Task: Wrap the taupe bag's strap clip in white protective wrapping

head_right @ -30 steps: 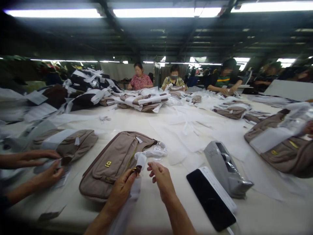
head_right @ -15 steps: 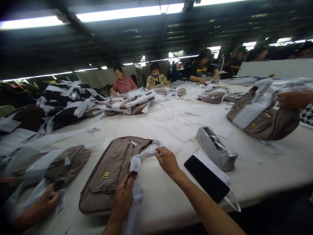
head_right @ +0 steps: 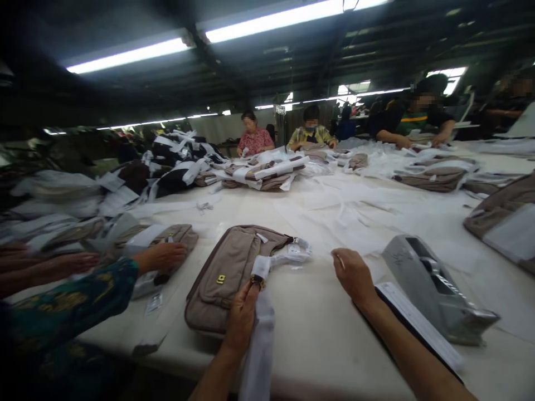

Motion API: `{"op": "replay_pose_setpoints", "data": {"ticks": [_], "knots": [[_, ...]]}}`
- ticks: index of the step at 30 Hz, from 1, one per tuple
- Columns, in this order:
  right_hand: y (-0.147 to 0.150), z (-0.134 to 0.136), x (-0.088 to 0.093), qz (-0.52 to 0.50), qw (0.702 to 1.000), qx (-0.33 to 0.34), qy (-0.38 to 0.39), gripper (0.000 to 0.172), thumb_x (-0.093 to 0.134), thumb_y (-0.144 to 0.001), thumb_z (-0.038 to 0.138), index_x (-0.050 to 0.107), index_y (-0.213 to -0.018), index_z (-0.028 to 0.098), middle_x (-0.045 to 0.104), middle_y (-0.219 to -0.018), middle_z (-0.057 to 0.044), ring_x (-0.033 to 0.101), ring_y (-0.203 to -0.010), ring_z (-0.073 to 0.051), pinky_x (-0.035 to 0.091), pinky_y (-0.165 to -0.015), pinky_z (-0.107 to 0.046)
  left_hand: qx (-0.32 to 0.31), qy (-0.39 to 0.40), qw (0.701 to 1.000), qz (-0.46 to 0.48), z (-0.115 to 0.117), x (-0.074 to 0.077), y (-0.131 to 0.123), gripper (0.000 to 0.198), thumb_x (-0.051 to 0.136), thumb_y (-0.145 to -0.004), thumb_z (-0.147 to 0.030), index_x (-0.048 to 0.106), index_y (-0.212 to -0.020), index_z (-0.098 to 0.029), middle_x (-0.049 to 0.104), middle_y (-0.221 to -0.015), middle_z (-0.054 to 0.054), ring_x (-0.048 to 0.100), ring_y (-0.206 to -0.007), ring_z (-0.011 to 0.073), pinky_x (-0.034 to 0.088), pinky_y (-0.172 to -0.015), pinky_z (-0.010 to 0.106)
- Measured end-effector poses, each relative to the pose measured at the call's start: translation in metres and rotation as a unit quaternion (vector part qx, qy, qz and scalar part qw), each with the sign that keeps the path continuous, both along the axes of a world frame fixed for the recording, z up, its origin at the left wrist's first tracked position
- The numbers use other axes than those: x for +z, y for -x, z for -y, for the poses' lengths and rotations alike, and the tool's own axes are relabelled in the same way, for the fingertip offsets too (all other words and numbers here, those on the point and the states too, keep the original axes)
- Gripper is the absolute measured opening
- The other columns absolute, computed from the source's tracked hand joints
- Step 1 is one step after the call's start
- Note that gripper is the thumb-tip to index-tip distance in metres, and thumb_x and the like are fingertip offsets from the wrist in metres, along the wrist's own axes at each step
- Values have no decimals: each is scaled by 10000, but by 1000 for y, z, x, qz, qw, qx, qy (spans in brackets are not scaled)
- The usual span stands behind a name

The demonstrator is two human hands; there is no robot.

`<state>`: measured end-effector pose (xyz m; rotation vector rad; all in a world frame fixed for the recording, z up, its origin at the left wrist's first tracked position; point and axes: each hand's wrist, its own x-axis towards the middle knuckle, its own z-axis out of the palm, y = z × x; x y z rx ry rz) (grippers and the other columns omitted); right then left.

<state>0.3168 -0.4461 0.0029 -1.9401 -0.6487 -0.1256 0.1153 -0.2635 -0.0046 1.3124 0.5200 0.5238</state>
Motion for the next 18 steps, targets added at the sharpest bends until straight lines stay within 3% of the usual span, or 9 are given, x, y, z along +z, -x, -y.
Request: {"op": "replay_pose_setpoints", "data": {"ticks": [4,9,13,18], "knots": [[25,-7,7,-148,972,-19,-184,187,510,-783,376,538,-802,192,627,-818,-52,619,-780,-206,542,-692,-381,8,25,1000,10,-2,-2,0,419,564,-760,-510,592,-917,-123,544,-748,16,471,-638,101,369,-557,175],[55,-21,4,-259,915,-9,-309,149,642,-664,299,543,-687,190,624,-767,-34,630,-769,-192,556,-757,-368,-12,58,998,20,-2,-1,0,420,586,-739,-520,586,-903,-133,550,-712,3,494,-627,105,388,-562,180],[61,-31,1,-258,913,-18,-314,115,606,-681,291,546,-678,193,625,-746,-23,630,-781,-198,541,-792,-403,-12,69,997,17,-3,0,0,412,601,-729,-515,589,-898,-140,553,-700,-5,491,-604,96,375,-544,171],[54,-29,11,-186,952,-39,-239,196,654,-682,355,614,-777,189,615,-745,-28,594,-771,-218,500,-791,-436,-4,75,997,25,-3,2,3,398,606,-722,-516,592,-848,-138,514,-643,-25,428,-526,68,338,-503,166]]}}
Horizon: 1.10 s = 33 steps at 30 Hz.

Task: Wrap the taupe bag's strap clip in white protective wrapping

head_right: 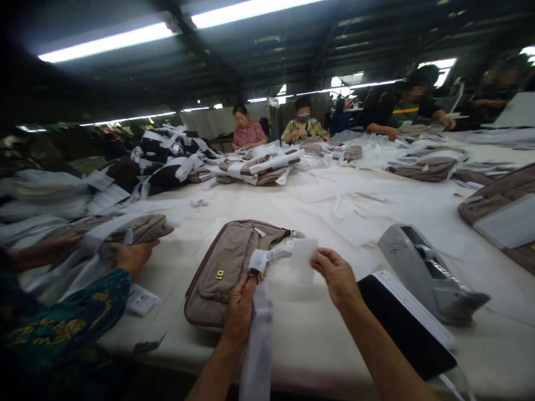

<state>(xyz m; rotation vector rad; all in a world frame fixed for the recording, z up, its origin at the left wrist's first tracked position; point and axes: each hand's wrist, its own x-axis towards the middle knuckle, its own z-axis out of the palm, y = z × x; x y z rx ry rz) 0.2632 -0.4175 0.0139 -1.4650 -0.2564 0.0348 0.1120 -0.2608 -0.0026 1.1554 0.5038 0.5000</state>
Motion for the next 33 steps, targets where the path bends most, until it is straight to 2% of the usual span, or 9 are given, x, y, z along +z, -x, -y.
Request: {"op": "replay_pose_setpoints", "data": {"ticks": [3,5,8,11,16,19,23,28,33], "knots": [[-5,2,4,90,992,-55,63,192,706,-670,352,643,-764,197,591,-789,-49,530,-860,-236,400,-891,-433,-7,-18,1000,6,0,3,1,407,591,-730,-518,610,-844,-128,554,-708,5,480,-610,95,372,-558,177],[2,-2,-1,246,953,-63,167,144,659,-737,330,650,-789,196,592,-848,-76,504,-895,-240,377,-890,-419,-17,-34,999,11,0,4,2,409,573,-749,-509,623,-862,-119,579,-765,27,508,-689,118,390,-613,187],[37,-12,-19,437,842,24,315,158,527,-843,276,643,-773,196,609,-789,-76,535,-788,-214,431,-754,-364,-28,-26,999,13,-1,5,3,416,571,-759,-496,624,-922,-117,582,-776,29,505,-702,119,390,-634,194],[71,-11,-35,455,808,143,345,217,482,-864,236,618,-696,224,607,-686,-15,568,-664,-161,452,-589,-255,-18,-7,1000,7,-3,5,5,425,594,-735,-502,628,-929,-126,579,-787,25,485,-666,105,380,-614,188],[48,7,-32,348,850,194,343,232,436,-889,298,586,-1049,224,633,-1010,-59,612,-870,-175,496,-756,-299,-22,11,1000,11,-4,8,4,397,620,-711,-494,641,-885,-138,575,-779,14,468,-637,91,362,-592,177],[20,5,-29,289,860,200,370,317,523,-814,372,591,-1072,201,575,-1159,-105,547,-1046,-243,446,-871,-381,-24,9,1000,13,-3,10,4,403,636,-698,-487,640,-872,-123,573,-787,25,460,-644,93,348,-582,172],[14,2,-32,260,849,253,386,164,646,-673,380,619,-705,221,663,-852,-56,617,-799,-229,482,-722,-318,-24,16,999,13,-3,7,4,420,631,-694,-510,613,-852,-121,539,-735,15,437,-612,89,330,-560,175],[12,0,-20,105,933,192,286,220,515,-799,406,603,-851,211,636,-773,-64,575,-738,-230,433,-646,-316,-49,-45,998,13,-4,7,7,349,607,-734,-480,585,-730,-132,459,-648,-24,387,-586,78,310,-566,182],[25,-36,-2,-5,902,389,190,325,630,-696,495,639,-726,171,621,-676,-33,550,-583,-186,419,-540,-282,-96,-171,980,20,-2,17,12,269,565,-791,-391,645,-748,-138,538,-737,13,471,-705,123,355,-659,207]]}}
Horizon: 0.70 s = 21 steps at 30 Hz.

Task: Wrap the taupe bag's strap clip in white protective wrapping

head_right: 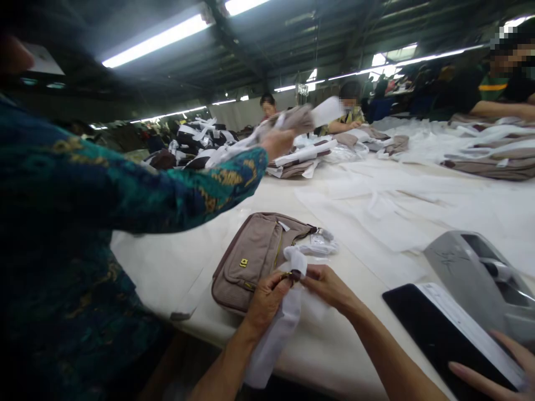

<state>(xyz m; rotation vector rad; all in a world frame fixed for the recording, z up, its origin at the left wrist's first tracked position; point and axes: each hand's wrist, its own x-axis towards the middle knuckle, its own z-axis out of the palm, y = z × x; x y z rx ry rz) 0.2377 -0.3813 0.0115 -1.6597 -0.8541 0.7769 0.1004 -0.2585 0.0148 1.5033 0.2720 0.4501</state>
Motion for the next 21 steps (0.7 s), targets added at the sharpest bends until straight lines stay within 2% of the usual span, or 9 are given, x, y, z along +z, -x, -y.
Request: {"op": "replay_pose_setpoints", "data": {"ticks": [2,4,8,10,13,16,18,19,21], "knots": [[6,-12,4,-66,997,45,-16,402,601,-709,544,653,-817,160,632,-698,-41,556,-567,-176,428,-531,-281,7,-8,1000,8,1,-1,-1,221,590,-779,-354,629,-809,-138,559,-764,20,495,-723,129,369,-669,209],[7,-18,7,-115,990,72,-29,465,600,-700,572,653,-897,155,641,-719,-54,572,-583,-178,442,-549,-289,49,47,997,27,3,-6,-4,257,656,-728,-316,575,-903,-147,565,-802,14,513,-705,113,382,-650,198],[-1,-25,6,-165,980,113,-24,443,648,-674,541,669,-876,148,647,-704,-60,589,-603,-181,462,-595,-307,72,196,975,71,2,-15,-9,647,749,-626,-255,422,-1183,-209,542,-1104,55,571,-863,146,431,-753,231],[-7,-28,7,-165,978,125,-16,378,682,-662,488,677,-807,140,647,-688,-57,583,-589,-177,464,-598,-311,40,222,972,65,0,-15,-9,608,751,-623,-260,480,-1161,-180,570,-1087,63,572,-884,159,431,-786,241],[-11,-25,17,-145,980,138,-11,309,696,-673,426,679,-794,142,657,-749,-57,593,-670,-194,468,-650,-318,42,221,973,47,-2,-15,-8,379,738,-641,-280,602,-954,-116,624,-853,35,560,-733,123,428,-688,203],[-2,-17,31,53,997,-10,-53,277,657,-728,380,667,-918,178,650,-855,-49,584,-781,-201,459,-692,-302,66,228,970,48,-2,-15,-9,348,746,-633,-279,608,-906,-113,616,-776,17,539,-663,108,419,-622,195],[12,-14,38,245,955,-133,-99,235,603,-782,339,649,-968,204,631,-878,-45,572,-773,-183,455,-659,-280,58,236,968,55,-2,-15,-10,360,749,-632,-281,605,-920,-119,617,-784,17,544,-668,114,426,-626,202],[20,-14,39,316,930,-147,-118,205,566,-810,315,648,-966,211,619,-868,-46,567,-760,-174,453,-646,-274,56,239,968,60,-2,-14,-10,360,750,-633,-281,603,-922,-123,618,-788,17,547,-671,116,428,-628,203],[35,-15,40,391,909,-64,-133,184,503,-848,254,656,-945,224,595,-838,-47,559,-751,-162,452,-649,-267,60,241,966,68,-2,-13,-10,363,754,-629,-277,601,-921,-127,623,-802,19,554,-687,119,433,-640,203]]}}
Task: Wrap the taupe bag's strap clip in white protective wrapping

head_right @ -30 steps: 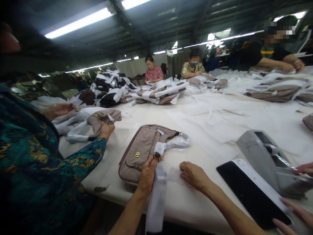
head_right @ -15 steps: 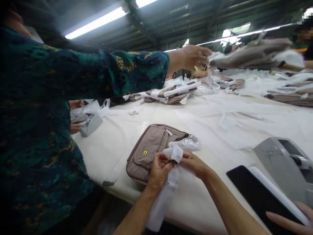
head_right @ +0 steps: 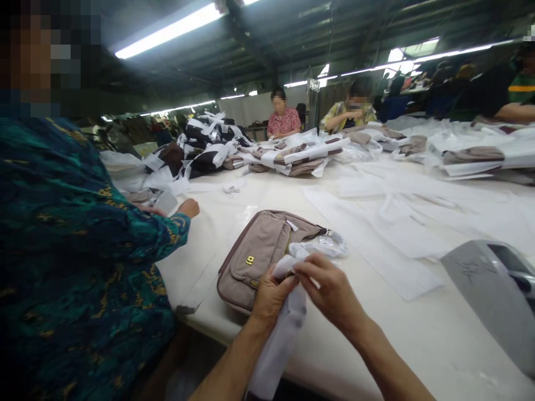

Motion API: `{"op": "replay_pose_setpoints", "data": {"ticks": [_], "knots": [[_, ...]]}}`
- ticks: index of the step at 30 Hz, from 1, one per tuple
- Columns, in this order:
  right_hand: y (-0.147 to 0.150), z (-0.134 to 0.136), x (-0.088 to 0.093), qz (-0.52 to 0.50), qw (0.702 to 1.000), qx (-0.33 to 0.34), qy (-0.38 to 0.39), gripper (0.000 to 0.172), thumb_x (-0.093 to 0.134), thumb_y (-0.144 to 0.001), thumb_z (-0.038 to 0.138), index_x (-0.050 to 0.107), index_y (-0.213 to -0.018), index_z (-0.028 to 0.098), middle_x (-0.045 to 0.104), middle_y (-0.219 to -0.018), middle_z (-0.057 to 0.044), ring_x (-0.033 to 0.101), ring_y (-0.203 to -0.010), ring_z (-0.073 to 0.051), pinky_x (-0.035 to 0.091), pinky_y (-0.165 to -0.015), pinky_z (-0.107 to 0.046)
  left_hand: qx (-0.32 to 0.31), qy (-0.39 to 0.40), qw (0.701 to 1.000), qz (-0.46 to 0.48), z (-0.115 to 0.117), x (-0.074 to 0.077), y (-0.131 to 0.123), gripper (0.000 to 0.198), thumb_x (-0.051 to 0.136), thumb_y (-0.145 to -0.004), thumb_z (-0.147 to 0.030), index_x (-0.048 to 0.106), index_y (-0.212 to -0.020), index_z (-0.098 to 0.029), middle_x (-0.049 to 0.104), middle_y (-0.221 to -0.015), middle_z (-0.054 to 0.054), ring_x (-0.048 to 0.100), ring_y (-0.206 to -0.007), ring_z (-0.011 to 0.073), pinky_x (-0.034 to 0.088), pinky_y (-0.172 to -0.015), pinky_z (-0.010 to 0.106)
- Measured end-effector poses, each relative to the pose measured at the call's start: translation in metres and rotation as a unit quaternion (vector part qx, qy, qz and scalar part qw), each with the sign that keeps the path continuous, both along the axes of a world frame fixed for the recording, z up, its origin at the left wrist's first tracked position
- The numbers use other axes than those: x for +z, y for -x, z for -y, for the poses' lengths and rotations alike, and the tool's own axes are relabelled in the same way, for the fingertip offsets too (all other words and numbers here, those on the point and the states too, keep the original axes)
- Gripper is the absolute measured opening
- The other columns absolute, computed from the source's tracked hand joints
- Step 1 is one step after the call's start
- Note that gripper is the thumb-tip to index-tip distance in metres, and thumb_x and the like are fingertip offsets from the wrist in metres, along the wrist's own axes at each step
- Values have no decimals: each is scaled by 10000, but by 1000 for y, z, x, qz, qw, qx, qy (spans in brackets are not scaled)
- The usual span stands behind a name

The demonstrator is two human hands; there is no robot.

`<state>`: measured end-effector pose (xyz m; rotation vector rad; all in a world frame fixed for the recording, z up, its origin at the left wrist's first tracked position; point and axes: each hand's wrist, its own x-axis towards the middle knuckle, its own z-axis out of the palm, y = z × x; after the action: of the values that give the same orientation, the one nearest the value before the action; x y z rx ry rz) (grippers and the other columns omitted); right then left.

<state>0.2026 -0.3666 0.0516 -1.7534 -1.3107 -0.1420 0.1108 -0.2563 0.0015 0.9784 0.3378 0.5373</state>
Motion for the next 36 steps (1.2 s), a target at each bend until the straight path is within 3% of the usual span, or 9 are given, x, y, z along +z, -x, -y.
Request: {"op": "replay_pose_setpoints", "data": {"ticks": [3,6,8,11,13,19,25,31,36], "knots": [[9,0,-3,25,995,90,34,219,476,-859,229,651,-989,245,590,-864,-48,560,-780,-161,455,-677,-266,-4,7,1000,0,-1,0,2,379,751,-631,-285,606,-938,-117,629,-826,39,560,-705,130,440,-648,211],[0,5,-7,-97,994,-48,-3,218,520,-839,350,645,-964,221,618,-879,-45,567,-764,-170,453,-665,-266,-13,10,1000,-19,-2,-2,3,364,731,-655,-290,611,-943,-103,619,-810,45,546,-666,121,436,-618,214],[-7,7,-12,-216,969,-109,49,295,530,-809,469,650,-837,201,606,-720,-24,541,-635,-156,422,-563,-255,-7,1,1000,-25,-2,-2,2,344,731,-656,-278,609,-926,-103,607,-786,34,529,-644,106,427,-604,205],[-8,0,-21,-396,909,-45,127,389,536,-762,563,623,-749,184,516,-576,16,428,-489,-109,296,-429,-224,1,-20,1000,-15,-1,1,1,339,739,-649,-264,600,-917,-110,601,-775,21,513,-642,91,417,-602,189],[-2,-10,-25,-461,884,-22,78,376,593,-720,549,618,-789,180,528,-622,21,401,-502,-97,276,-439,-217,10,-29,999,-17,0,3,1,348,745,-640,-268,596,-914,-113,605,-774,18,514,-642,90,420,-604,188],[2,-22,-25,-458,889,7,0,337,655,-685,487,649,-761,158,594,-701,-6,458,-615,-134,342,-551,-246,22,-32,998,-55,-3,5,3,375,768,-591,-297,618,-877,-107,613,-726,11,536,-615,104,437,-595,201],[10,5,-32,-425,900,-101,-8,411,506,-770,572,592,-710,175,540,-627,-4,457,-599,-145,334,-528,-254,25,27,996,-76,-9,7,3,398,780,-556,-297,632,-870,-102,614,-702,6,537,-568,99,438,-562,200],[49,-10,-50,-460,886,-51,1,373,573,-748,517,447,-612,194,407,-526,54,374,-483,-103,307,-447,-229,39,-5,997,-64,-6,4,2,358,746,-622,-296,616,-903,-116,623,-746,8,569,-639,112,453,-599,193],[52,-20,-53,-470,880,-50,-42,364,560,-754,525,486,-660,181,423,-561,46,364,-498,-102,297,-445,-225,42,0,993,-108,-6,6,6,375,713,-665,-380,608,-939,-148,638,-788,11,587,-655,120,471,-658,225]]}}
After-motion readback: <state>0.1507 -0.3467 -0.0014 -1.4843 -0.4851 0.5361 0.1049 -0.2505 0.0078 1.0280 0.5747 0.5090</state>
